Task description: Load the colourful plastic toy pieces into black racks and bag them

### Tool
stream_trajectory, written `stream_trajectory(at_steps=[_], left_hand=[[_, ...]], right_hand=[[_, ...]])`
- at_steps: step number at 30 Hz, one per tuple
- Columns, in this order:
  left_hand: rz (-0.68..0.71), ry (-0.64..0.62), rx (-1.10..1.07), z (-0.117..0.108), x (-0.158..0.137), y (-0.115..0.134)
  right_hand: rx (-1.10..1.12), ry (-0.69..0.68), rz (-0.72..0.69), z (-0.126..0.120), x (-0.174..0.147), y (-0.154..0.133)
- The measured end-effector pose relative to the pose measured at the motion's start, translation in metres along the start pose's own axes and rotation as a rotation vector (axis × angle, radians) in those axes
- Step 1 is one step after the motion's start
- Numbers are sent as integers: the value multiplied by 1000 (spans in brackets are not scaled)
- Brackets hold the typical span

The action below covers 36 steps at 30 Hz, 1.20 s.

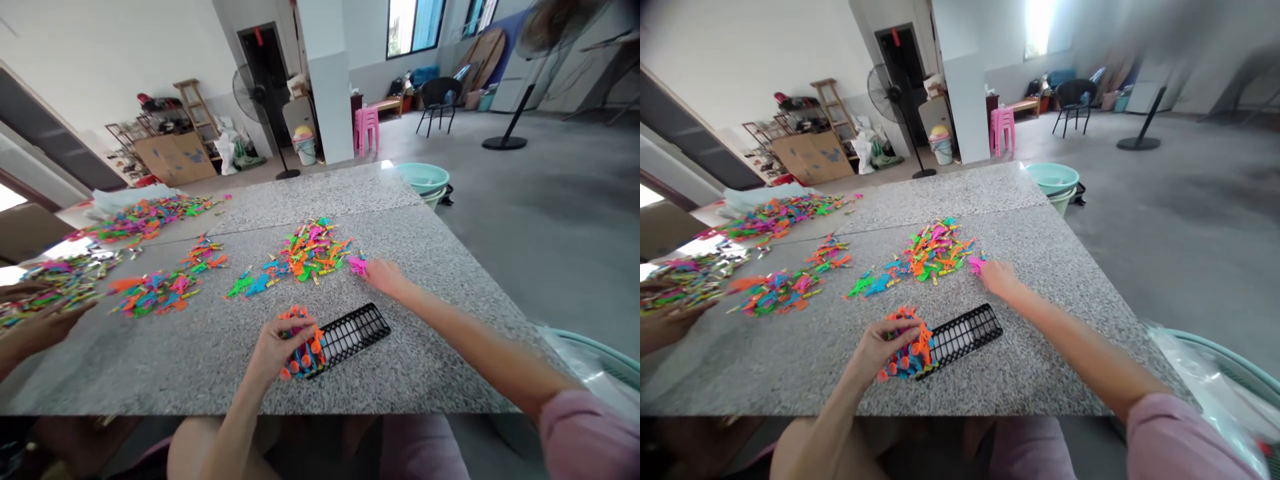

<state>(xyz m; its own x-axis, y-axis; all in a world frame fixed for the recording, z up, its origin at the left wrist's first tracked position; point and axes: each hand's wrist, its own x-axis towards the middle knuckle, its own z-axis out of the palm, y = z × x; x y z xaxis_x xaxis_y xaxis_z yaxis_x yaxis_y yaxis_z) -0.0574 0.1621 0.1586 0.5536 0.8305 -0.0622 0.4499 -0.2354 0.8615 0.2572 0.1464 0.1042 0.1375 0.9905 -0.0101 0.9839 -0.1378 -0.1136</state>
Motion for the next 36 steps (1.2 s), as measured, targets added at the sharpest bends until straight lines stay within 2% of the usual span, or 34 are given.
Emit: stream_trajectory(at_steps=[3, 6, 9, 11, 14, 17, 19, 20, 22, 24, 29, 33, 36], left_hand=[[-13, 6, -1, 0, 1, 4], [-10, 18, 4, 1, -1, 11], [-9, 41, -4, 4, -3, 17], [-17, 69, -7, 8, -3, 19], [-36, 116, -2, 14, -2, 19], [-13, 161, 12, 16, -1, 17], [29, 170, 21, 15, -1, 15], [46, 169, 24, 15, -1, 14], [53, 162, 26, 14, -2, 13], [46, 159, 26, 14, -2, 12], [40, 147, 22, 16, -1, 10], [32, 187, 41, 18, 2, 10], [7, 230, 122, 19, 1, 12]], right_hand=[[-137, 62, -99, -5, 14, 4], [-179, 8, -210, -4, 33, 11], [-151, -20, -267, 2, 37, 19], [-24, -3, -230, 6, 28, 25], [186, 19, -91, 9, -4, 20], [592, -36, -12, 18, -53, -17], [937, -155, -74, 26, -87, -54], [1011, -179, -75, 30, -100, -73], [980, -188, -69, 36, -117, -103], [816, -154, -63, 36, -121, -119], [522, -151, -150, 26, -105, -124], [432, -224, -192, 17, -106, -134], [437, -201, -183, 13, -115, -141]])
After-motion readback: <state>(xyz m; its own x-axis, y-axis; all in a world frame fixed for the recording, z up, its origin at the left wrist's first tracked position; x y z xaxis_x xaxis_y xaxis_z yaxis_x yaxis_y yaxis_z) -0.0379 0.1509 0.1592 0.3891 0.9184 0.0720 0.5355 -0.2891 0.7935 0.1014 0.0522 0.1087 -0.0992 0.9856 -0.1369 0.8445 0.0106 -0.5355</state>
